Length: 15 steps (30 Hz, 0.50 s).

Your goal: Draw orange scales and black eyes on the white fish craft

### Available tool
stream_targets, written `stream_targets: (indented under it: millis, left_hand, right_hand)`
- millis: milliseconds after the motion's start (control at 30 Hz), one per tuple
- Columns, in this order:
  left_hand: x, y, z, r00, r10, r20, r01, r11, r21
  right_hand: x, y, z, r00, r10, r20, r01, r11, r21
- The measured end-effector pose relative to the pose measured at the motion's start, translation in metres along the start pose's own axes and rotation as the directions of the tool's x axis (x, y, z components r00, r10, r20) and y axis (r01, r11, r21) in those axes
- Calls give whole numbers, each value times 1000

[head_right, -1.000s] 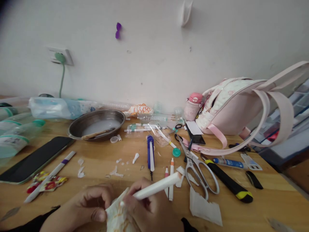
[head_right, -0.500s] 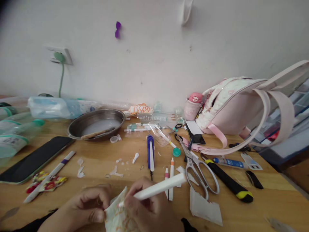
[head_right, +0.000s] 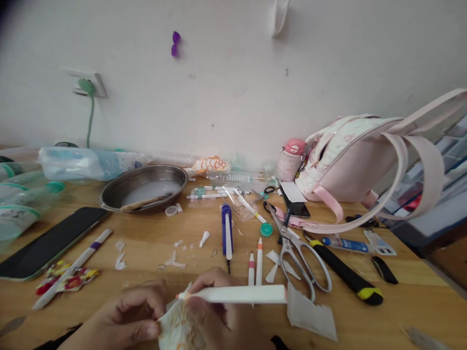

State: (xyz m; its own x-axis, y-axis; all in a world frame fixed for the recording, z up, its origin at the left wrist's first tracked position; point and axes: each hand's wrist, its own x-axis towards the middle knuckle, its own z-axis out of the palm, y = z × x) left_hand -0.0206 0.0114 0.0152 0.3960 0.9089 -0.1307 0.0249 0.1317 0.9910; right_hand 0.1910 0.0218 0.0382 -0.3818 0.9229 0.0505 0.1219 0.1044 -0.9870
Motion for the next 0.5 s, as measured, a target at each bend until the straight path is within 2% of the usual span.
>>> stream_targets:
  millis: [167, 233, 333, 400, 500]
  left_hand:
    - [1, 4, 3, 999, 31, -31, -31, 999, -9]
    - [1, 4, 5, 999, 35, -27, -35, 999, -5]
    - [-1, 0, 7, 997, 79, -26, -79, 997, -7]
    - [-2, -3, 7, 995, 90, -46, -91, 996, -7]
    - [-3, 0, 6, 997, 51, -60, -47, 996, 76]
  right_hand:
    - [1, 1, 1, 996, 10, 90, -6, 999, -54]
    - [0, 2, 2, 998, -6, 57, 9, 998, -62]
    - [-1, 3, 2, 999, -42, -23, 42, 999, 15]
    - [-1, 4, 2, 999, -43, -11, 43, 999, 28]
    - [0, 5, 2, 998, -31, 48, 34, 996, -78]
